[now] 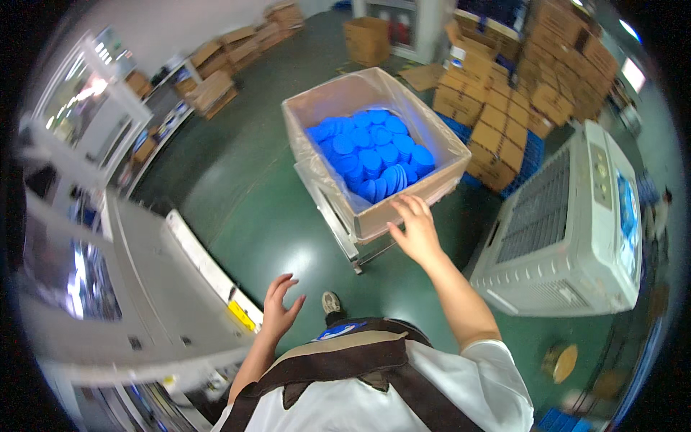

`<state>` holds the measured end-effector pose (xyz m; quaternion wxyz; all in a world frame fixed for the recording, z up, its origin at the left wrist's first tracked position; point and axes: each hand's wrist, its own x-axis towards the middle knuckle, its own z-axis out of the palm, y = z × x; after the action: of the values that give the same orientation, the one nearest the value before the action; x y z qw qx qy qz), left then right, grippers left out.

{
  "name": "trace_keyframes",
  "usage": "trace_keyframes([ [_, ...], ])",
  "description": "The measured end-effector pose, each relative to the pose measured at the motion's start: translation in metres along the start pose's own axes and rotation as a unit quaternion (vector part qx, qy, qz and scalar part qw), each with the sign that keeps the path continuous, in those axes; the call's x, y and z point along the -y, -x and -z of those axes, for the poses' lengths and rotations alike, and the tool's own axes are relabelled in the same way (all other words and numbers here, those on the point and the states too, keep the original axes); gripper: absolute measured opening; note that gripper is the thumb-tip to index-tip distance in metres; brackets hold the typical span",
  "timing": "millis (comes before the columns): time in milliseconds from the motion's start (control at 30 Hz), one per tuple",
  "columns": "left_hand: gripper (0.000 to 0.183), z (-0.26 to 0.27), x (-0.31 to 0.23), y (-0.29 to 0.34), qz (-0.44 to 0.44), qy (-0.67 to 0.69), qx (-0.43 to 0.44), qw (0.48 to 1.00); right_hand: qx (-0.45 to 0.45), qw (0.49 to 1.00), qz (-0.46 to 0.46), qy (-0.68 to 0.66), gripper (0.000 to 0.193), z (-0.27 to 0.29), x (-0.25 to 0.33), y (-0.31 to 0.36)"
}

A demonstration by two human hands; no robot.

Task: The person picks up stacks of blue plastic caps from a cardboard box and places them into a packaging machine. The person then retrieves the packaged product from the machine's output area and places it on a nearby portable air cooler.

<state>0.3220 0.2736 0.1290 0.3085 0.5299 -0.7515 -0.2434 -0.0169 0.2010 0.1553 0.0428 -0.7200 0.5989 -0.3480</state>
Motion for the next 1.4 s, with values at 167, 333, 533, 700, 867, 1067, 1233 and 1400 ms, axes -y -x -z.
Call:
trace_keyframes([
  [167, 0.027, 0.000, -0.026, -0.176, -0.171, 0.088, 0.051, 0.980, -0.058, 0.987, -0.152, -0.015, 0.040, 0.014, -0.014, 0.013],
  [333, 0.020, -0.080, -0.058, -0.328, -0.290, 0.036, 0.193, 0.937, -0.099, 0.964, -0.242, -0.045, 0.040, 0.038, -0.035, 0.002],
  [533, 0.021, -0.207, 0.009, -0.389, -0.136, -0.428, 0.593, 0.668, 0.000, 0.966, -0.193, -0.171, 0.038, 0.038, -0.087, -0.099],
  [700, 0.031, -0.279, 0.128, -0.349, 0.032, -0.368, 0.682, 0.631, 0.469, 0.843, -0.261, -0.033, 0.063, -0.096, -0.167, -0.193],
  [867, 0.033, -0.311, 0.150, -0.327, 0.024, -0.347, 0.660, 0.666, 0.438, 0.805, -0.391, 0.089, 0.077, -0.177, -0.199, -0.167],
  [1067, 0.036, -0.285, 0.082, -0.343, -0.180, -0.375, 0.694, 0.587, 0.413, 0.796, -0.438, -0.065, 0.095, -0.190, -0.190, -0.145],
  [1233, 0.047, -0.296, 0.120, -0.318, 0.315, -0.097, 0.541, 0.774, 0.358, 0.763, -0.530, -0.094, 0.093, -0.221, -0.157, -0.130],
  [1400, 0.049, -0.232, 0.066, -0.359, 0.342, 0.032, 0.628, 0.698, 0.384, 0.756, -0.525, -0.072, 0.091, -0.204, -0.149, -0.141],
])
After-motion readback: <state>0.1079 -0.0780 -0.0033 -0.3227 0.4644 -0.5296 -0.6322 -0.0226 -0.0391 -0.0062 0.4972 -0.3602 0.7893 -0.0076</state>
